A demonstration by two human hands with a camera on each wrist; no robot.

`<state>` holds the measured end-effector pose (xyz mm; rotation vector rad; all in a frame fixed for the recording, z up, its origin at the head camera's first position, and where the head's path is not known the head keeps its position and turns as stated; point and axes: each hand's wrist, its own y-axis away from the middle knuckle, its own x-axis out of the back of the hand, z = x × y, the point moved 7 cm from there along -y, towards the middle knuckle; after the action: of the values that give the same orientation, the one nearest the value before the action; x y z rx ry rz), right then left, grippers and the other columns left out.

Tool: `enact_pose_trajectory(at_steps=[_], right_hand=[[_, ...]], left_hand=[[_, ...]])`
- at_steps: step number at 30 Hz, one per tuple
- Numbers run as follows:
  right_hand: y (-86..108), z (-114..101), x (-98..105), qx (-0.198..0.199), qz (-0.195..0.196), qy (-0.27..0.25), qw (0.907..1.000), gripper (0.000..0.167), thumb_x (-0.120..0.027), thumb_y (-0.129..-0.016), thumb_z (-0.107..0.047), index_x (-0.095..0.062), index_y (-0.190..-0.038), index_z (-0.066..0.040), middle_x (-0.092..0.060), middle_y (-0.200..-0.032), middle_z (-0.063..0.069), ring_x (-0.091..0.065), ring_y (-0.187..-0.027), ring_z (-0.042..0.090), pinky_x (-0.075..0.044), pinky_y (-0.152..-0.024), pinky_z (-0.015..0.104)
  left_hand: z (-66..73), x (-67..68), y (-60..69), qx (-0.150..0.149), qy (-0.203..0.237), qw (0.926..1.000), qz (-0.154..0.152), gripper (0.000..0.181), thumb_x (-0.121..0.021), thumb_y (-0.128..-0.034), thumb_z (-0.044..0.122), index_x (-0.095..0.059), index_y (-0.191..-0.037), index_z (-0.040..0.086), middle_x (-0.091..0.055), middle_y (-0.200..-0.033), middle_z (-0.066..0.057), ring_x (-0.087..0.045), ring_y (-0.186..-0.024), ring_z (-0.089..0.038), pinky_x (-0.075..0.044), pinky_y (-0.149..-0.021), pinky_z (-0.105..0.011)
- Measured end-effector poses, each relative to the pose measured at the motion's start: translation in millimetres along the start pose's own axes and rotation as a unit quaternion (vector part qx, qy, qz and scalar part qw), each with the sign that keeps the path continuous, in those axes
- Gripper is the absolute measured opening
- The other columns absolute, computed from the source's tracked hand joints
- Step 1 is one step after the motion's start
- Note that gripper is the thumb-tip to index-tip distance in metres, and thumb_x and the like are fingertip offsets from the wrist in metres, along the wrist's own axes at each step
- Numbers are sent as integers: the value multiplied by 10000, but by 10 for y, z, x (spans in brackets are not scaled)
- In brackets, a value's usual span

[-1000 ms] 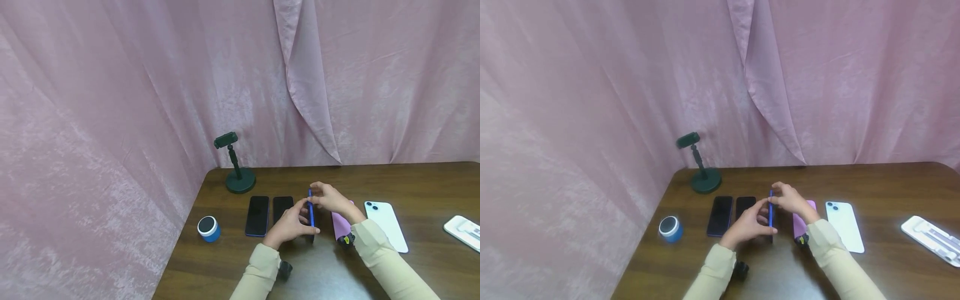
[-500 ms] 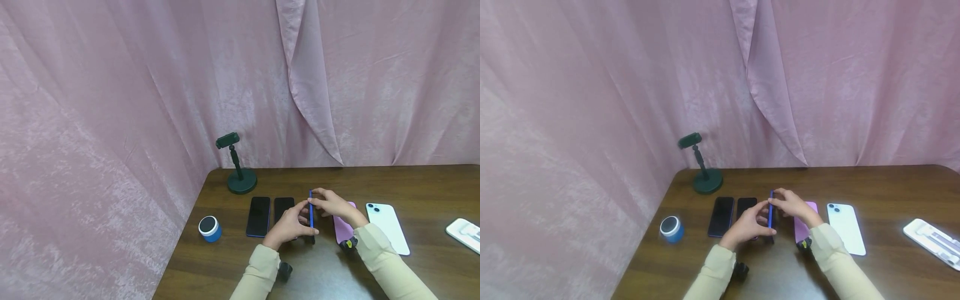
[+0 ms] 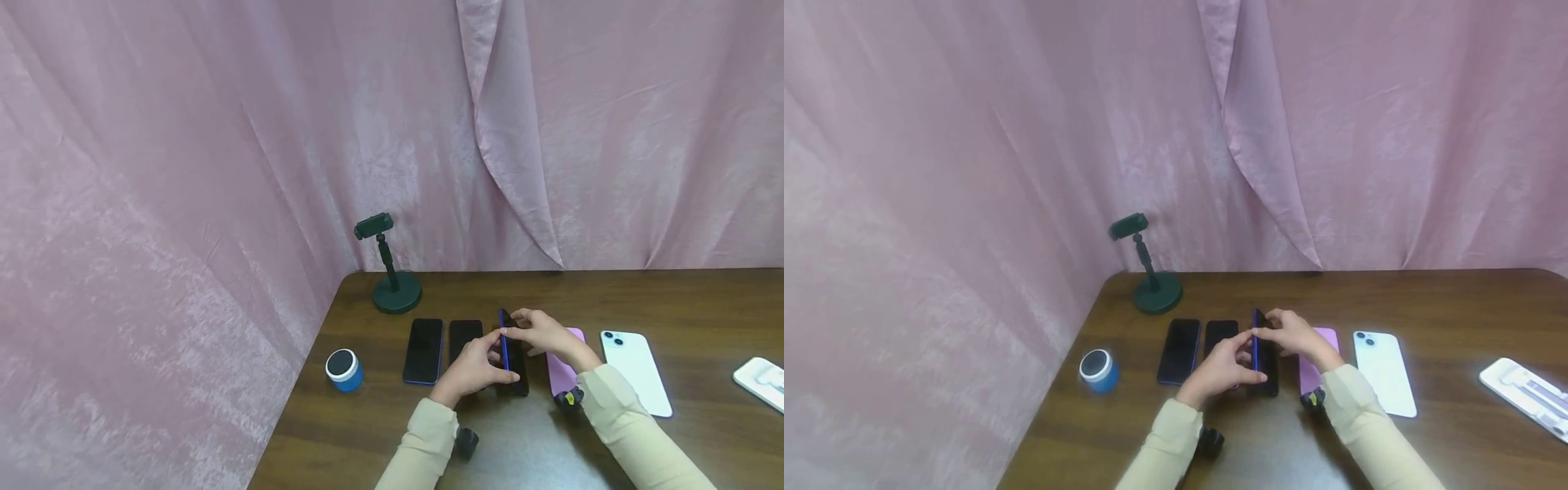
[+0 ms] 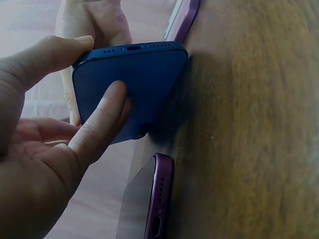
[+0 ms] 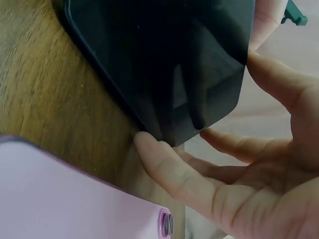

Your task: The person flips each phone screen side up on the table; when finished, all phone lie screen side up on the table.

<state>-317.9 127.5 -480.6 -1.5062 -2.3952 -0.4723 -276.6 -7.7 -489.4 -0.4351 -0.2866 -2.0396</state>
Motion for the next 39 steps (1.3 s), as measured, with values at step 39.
enact_pose_trajectory(at_steps=[39], right_hand=[[81, 50, -13, -378, 800, 1437, 9857, 672, -844, -692, 52, -535, -1281, 150, -633, -998, 310, -582, -536, 203, -530, -512, 334]], left_hand=[[2, 53, 34, 403, -660, 9961, 432, 882, -777, -785, -3, -343, -1553, 12, -617, -1202, -71, -667, -887, -84, -534, -762, -205]])
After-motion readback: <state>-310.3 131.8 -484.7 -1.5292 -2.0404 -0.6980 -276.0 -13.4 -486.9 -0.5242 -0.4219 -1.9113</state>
